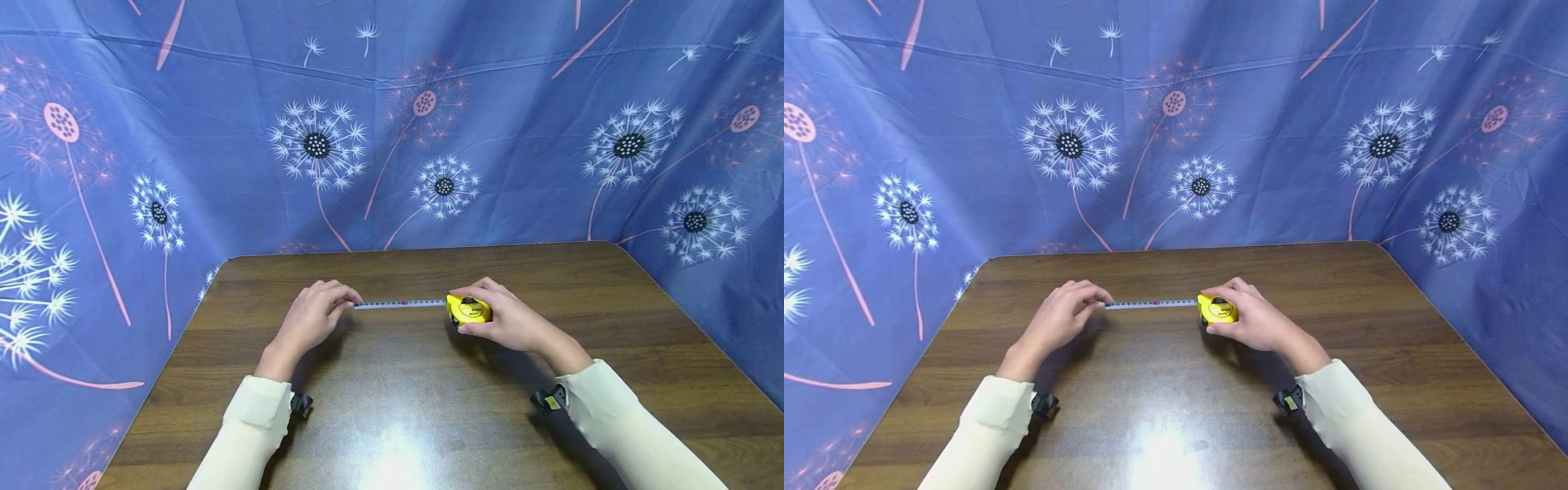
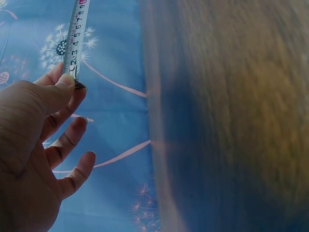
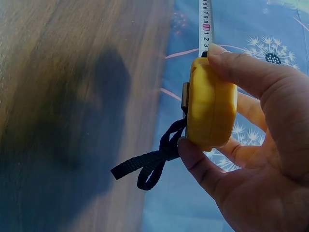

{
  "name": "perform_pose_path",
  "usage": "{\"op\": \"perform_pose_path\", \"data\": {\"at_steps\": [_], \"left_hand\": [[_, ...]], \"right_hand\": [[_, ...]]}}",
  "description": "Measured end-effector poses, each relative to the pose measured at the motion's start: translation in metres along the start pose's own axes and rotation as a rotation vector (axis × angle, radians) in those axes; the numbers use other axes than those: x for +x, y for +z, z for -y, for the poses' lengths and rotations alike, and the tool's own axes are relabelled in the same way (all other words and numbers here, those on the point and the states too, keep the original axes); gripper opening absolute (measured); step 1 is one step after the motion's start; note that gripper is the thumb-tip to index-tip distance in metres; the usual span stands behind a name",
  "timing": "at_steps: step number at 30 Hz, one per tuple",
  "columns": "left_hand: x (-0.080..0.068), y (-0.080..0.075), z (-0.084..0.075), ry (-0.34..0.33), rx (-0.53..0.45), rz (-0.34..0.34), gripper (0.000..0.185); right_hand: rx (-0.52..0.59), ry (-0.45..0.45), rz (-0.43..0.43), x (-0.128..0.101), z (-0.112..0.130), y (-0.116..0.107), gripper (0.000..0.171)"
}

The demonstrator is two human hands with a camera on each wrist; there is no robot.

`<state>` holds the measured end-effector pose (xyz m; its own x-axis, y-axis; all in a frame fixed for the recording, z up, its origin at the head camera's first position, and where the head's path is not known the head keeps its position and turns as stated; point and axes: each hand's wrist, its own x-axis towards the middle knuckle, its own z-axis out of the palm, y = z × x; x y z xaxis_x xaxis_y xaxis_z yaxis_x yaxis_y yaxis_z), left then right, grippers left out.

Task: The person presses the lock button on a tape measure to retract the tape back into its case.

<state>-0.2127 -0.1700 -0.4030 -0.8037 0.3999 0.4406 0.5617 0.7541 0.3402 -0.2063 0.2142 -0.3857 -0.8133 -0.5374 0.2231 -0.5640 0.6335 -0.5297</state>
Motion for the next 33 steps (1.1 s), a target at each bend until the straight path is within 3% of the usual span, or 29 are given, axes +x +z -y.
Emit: {"op": "perform_pose_path", "data": {"at_steps": [33], "left_hand": [[0.0051,0.01,-0.0074,0.025,-0.015,0.003,0.014]], "right_hand": [[0.022,-0.007,0.005,0.0087,0.0089,0.0088,0.062]]}}
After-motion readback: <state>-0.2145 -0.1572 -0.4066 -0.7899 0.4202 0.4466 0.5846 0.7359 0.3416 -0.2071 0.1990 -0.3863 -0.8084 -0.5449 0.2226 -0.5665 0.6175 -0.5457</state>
